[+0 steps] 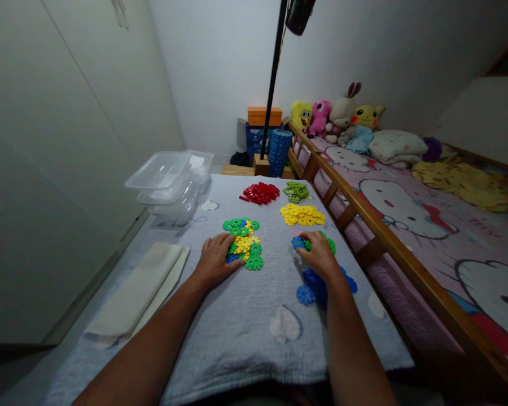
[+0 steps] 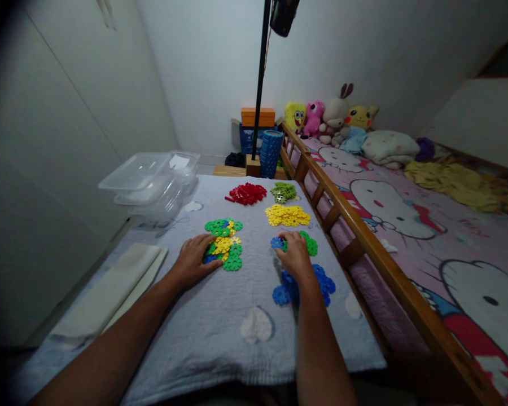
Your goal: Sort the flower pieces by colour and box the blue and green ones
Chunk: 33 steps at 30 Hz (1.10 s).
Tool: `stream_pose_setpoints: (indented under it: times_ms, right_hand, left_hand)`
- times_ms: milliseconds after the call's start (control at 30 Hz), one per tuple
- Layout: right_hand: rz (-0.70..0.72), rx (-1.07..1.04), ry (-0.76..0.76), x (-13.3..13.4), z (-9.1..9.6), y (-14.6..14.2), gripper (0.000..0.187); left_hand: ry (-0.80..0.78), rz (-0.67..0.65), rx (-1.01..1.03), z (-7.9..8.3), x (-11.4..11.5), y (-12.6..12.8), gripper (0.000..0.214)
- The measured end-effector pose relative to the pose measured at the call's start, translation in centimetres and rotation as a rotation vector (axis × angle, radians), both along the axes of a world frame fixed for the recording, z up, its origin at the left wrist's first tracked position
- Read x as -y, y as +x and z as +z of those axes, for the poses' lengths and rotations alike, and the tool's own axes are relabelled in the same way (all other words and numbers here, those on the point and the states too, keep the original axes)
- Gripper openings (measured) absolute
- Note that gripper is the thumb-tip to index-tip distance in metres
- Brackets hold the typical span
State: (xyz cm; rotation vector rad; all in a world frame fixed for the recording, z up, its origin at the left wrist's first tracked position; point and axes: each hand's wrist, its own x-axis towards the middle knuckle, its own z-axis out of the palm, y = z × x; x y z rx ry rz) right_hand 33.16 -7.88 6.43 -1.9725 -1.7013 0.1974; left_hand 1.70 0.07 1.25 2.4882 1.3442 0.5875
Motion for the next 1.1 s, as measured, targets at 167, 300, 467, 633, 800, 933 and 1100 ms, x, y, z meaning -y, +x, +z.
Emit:
stream_pose_setpoints:
  times_ms: [167, 300, 467, 633, 800, 933, 1100]
  right_hand:
    - [-0.031, -0.070, -0.042, 4.4, 0.3, 5.8, 0.037]
    - [-0.090, -0.066, -0.123, 8.2, 0.3, 8.7, 0.037]
    - [-0.093, -0.070, -0.226, 10.8, 1.0, 9.1, 0.036]
    - [-0.066, -0.054, -0.258, 11.4, 1.0, 8.5, 0.041]
    - [-0.069, -0.039, -0.258, 11.4, 0.4, 8.4, 0.045]
    - [-0.071, -0.026, -0.224, 11.3, 0.9, 8.2, 0.044]
    - [-0.033, -0.020, -0.168, 10.0, 2.1, 5.5, 0.035]
  left_hand:
    - [-0.001, -0.003, -0.007, 0.1, -0.1, 0.0, 0.066]
    - [0.011, -0.011, -0.003, 0.0, -0.2, 0.0, 0.066]
    - [0.033, -0.015, -0.001, -0.2, -0.3, -0.1, 0.065]
    - [0.048, -0.019, -0.005, -0.4, -0.3, -0.1, 0.064]
    - [0.046, -0.021, 0.005, -0.5, -0.4, -0.2, 0.064]
    - [0.050, -0.029, 0.007, -0.4, -0.5, -0.2, 0.064]
    - [0.036, -0.022, 0.020, -0.3, -0.4, -0.1, 0.064]
